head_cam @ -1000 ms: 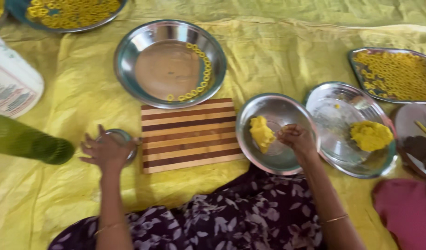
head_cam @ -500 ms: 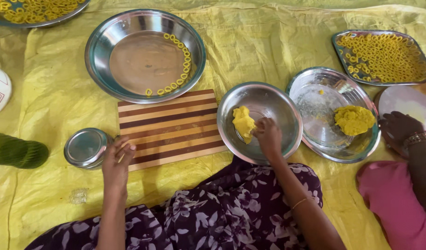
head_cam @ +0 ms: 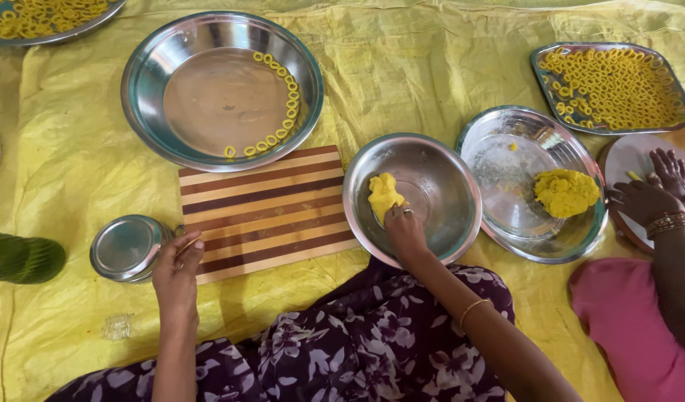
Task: The person sits on a yellow tarp and repeatedly rolls small pieces of yellow dough into thin ropes, then joins the ends to form rings. The rings are placed into a metal bowl. A second person is visible to the right, also shaping dough.
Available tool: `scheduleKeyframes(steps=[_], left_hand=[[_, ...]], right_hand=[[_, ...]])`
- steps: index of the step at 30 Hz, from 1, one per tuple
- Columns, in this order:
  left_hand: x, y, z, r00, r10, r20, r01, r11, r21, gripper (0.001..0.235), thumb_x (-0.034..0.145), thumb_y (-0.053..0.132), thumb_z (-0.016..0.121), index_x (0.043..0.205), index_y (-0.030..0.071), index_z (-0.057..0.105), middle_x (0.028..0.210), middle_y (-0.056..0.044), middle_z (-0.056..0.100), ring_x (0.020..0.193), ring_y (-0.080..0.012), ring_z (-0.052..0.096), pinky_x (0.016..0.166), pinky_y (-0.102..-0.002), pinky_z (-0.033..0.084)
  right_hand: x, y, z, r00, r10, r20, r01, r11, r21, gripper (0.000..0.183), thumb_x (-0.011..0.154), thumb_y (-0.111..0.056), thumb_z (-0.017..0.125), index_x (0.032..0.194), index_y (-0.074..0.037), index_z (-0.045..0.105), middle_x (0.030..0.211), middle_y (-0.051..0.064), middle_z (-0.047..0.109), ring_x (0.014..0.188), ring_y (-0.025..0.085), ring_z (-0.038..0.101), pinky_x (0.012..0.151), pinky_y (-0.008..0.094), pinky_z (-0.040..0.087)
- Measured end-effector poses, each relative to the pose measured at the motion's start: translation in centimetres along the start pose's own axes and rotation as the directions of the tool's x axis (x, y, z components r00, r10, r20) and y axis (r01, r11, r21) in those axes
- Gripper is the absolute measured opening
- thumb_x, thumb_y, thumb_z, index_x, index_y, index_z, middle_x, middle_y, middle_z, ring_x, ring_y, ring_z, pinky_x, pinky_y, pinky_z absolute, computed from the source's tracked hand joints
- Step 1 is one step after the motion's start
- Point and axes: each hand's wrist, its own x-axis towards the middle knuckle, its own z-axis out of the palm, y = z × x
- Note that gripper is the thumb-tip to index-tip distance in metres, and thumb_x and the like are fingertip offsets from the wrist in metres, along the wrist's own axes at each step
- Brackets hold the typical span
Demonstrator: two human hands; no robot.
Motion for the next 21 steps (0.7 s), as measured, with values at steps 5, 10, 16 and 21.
scheduleKeyframes(steps=[5,10,16,21], left_hand=[[0.0,0.2,0.3,1.000,-0.010,0.002,0.010,1.000,-0.027,0.024,0.097,0.014,0.068,0.121,0.010,0.070,0.117,-0.002,0.067,0.108,-0.0119,0.062,0.097,-0.027,0.049],[-0.1,0.0,0.0,1.000,-0.019,-0.001,0.019,1.000,-0.008,0.025,0.097,0.013,0.067,0.121,0.010,0.070,0.117,-0.002,0.068,0.108,-0.0127,0.062,0.097,-0.028,0.049],[0.4,-1.1,-0.2,0.999,0.036,0.004,-0.036,0.997,-0.075,0.023,0.096,0.011,0.068,0.119,0.009,0.070,0.118,-0.003,0.069,0.111,-0.0130,0.063,0.099,-0.028,0.049],[0.7,-1.6,-0.1,1.000,0.025,-0.001,-0.025,0.998,-0.050,0.022,0.097,0.011,0.068,0.119,0.008,0.071,0.117,-0.004,0.068,0.110,-0.0146,0.063,0.099,-0.029,0.048]], right_hand=[[0.1,-0.2,1.4,0.999,0.029,0.016,-0.029,1.000,-0.010,0.018,0.084,-0.004,0.064,0.101,0.003,0.070,0.096,0.020,0.071,0.081,0.031,0.073,0.063,0.040,0.062],[-0.5,2.5,-0.5,0.892,0.409,0.191,-0.430,0.642,0.635,0.030,0.084,-0.008,0.069,0.113,-0.006,0.075,0.100,0.011,0.075,0.079,0.018,0.074,0.071,0.034,0.063],[-1.1,4.7,-2.7,0.852,0.522,0.048,-0.368,0.530,0.764,0.050,0.093,-0.029,0.055,0.133,0.002,0.050,0.127,0.020,0.049,0.109,0.027,0.053,0.092,0.043,0.043],[-0.9,0.9,-1.0,0.969,0.031,0.247,-0.131,0.908,0.398,0.080,0.104,-0.051,0.035,0.151,0.012,0.019,0.155,0.034,0.014,0.144,0.045,0.023,0.115,0.060,0.018]])
